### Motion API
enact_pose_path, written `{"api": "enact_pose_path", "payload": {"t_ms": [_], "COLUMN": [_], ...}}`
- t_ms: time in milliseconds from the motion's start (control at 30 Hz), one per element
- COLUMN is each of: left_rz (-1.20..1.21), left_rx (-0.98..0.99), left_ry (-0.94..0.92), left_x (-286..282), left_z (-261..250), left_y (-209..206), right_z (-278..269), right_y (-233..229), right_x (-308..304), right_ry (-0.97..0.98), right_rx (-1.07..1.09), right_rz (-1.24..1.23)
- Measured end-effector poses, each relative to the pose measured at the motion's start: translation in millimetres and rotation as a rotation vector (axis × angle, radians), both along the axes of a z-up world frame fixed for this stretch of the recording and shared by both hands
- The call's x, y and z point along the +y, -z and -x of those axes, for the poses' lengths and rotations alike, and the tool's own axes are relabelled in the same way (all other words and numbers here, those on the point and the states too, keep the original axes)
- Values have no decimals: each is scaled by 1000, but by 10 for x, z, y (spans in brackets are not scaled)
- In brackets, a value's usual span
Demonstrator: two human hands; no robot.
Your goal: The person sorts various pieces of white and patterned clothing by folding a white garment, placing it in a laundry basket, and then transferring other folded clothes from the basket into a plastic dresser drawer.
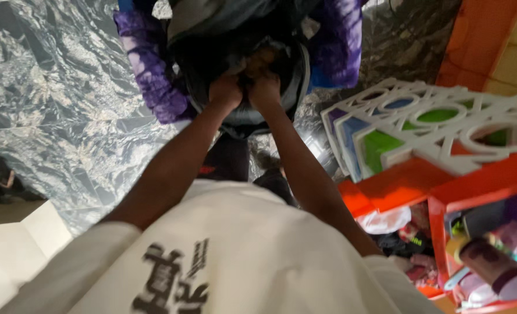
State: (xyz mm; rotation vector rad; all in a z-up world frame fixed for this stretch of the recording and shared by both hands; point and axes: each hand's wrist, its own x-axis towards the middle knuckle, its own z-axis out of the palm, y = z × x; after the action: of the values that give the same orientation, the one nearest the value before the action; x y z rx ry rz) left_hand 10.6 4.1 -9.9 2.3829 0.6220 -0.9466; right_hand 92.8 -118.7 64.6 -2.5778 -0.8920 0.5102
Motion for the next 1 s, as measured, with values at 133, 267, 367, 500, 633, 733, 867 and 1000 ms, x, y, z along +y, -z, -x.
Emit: {"api": "enact_pose_path", "payload": {"t_ms": [133,267,367,500,633,733,867,1000], "left_rz": [-213,-90,-19,67,131,907,1727,1624], "left_rx": [-461,-489,-527,-649,-708,-456,-100,-203], "left_ry": [-122,-236,-282,-393,-404,-756,-915,-750], "left_x": [158,390,562,605,609,586,293,-212], "left_z": [270,436,402,302,220,122,-136,-513], "left_y": [171,163,63,-206,-489,-739,-1541,-2140], "right_z": [-285,-471,-480,-480,-466,-463,-381,-222], "right_y": [63,175,303,342,34,-631,-1498,-2001], "right_x": [472,780,879,546,-144,-603,-1099,-1497], "right_ry": [-299,-551,-526,-244,-3,102,140,419], "right_rx": [-283,255,297,440,578,750,633,781], "right_rz": [161,578,542,285,-16,-464,-621,-981]}}
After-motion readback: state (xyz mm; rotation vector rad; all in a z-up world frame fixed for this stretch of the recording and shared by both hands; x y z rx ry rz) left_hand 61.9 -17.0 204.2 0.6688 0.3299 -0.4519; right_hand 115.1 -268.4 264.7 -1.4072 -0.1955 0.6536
